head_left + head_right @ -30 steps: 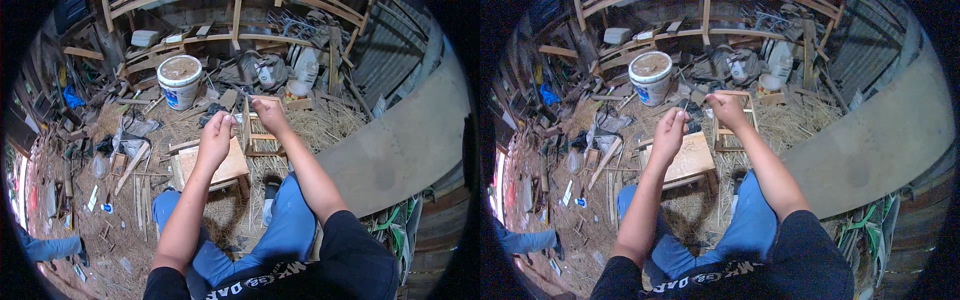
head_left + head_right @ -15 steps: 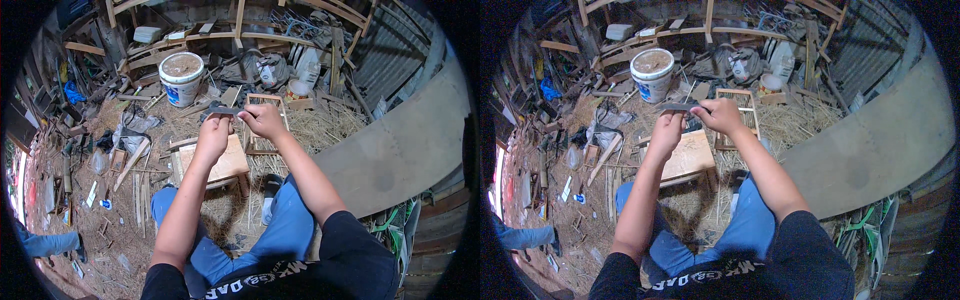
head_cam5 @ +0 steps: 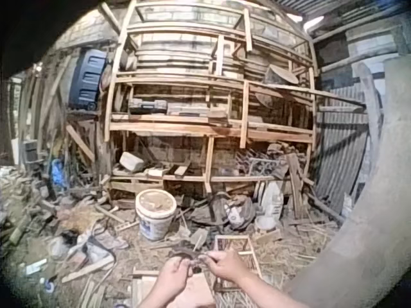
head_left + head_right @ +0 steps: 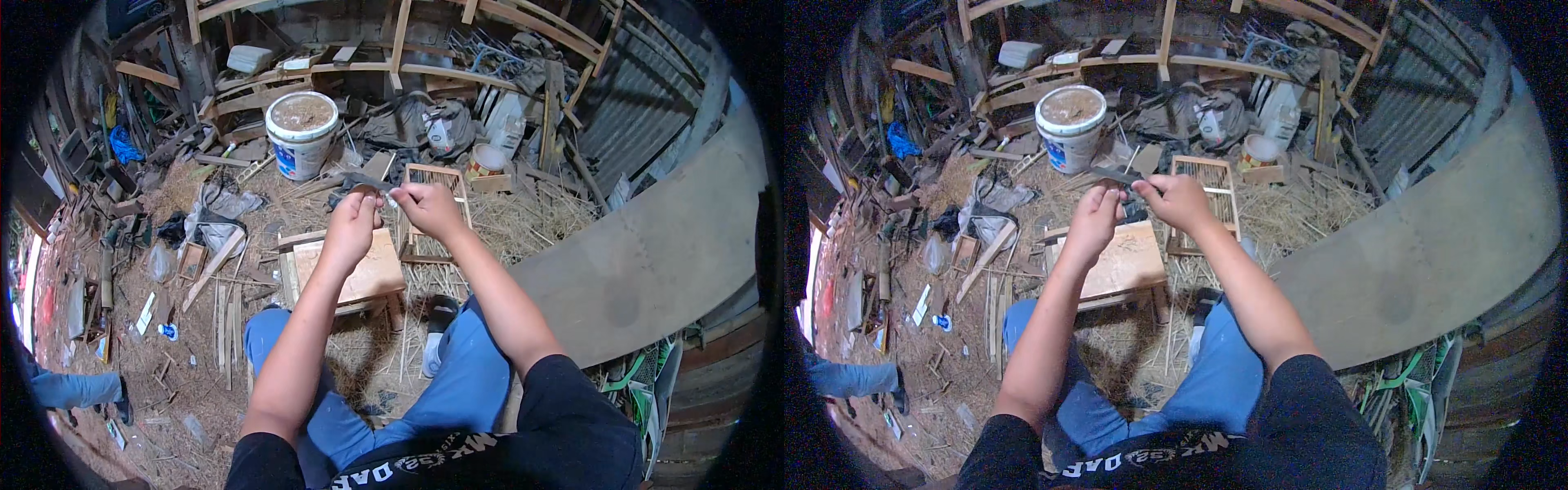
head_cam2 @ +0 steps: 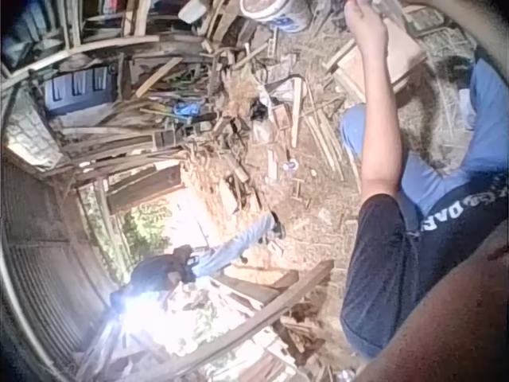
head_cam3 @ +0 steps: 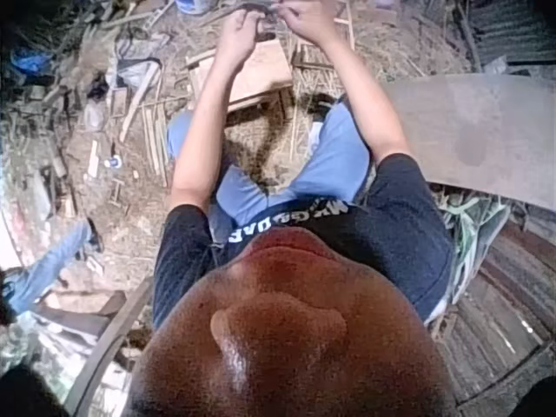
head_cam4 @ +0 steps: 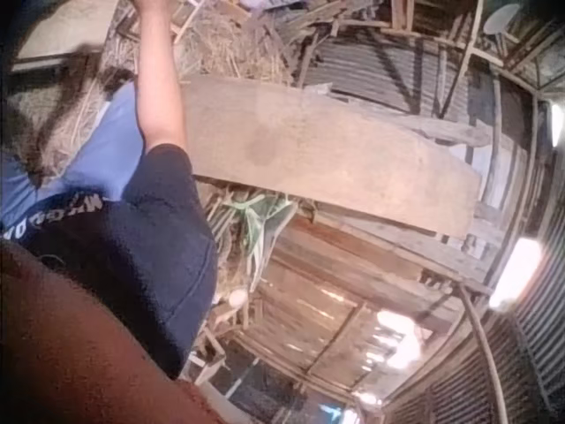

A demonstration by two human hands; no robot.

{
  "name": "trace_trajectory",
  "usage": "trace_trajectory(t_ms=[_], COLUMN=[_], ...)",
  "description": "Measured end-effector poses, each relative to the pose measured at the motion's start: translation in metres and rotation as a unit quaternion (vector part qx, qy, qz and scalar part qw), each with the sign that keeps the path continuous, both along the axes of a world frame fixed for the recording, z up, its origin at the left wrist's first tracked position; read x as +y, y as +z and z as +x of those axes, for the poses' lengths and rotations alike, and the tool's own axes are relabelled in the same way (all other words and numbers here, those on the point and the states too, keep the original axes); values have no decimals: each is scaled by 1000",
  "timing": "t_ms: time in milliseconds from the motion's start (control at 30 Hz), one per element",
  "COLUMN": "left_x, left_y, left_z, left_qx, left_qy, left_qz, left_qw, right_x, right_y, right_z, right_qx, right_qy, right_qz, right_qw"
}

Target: The person whittles a thin wooden stick using a knife, scraping shavings off the surface of the wood.

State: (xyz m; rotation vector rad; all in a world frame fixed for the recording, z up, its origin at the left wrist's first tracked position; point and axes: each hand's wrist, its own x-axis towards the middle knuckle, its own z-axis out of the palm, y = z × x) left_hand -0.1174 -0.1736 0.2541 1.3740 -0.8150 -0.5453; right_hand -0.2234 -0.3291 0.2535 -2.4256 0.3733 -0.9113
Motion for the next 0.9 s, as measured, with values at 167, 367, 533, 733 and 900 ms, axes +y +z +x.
trace_trajectory(t_ms=[167, 367, 533, 733, 900], left_x=[6, 2, -5, -3, -1], left_y=[13, 15, 3, 4, 8], left_z=[2, -12, -10, -5, -1], left_qx=[1, 52, 88, 118, 87], left_qy=[-9, -110, -83, -40, -52], left_qz=[88, -3, -6, 27, 71], left_qw=[996, 993, 993, 992, 992], right_x=[4, -52, -70, -4, -5], right_y=[6, -1, -21, -14, -4], right_z=[2, -2, -13, 0, 1], right_qx=[63, -1, -8, 13, 53], right_qy=[-1, -153, -123, -31, -13], right_qz=[-111, 87, 130, -4, -86], right_qw=[992, 984, 984, 999, 995])
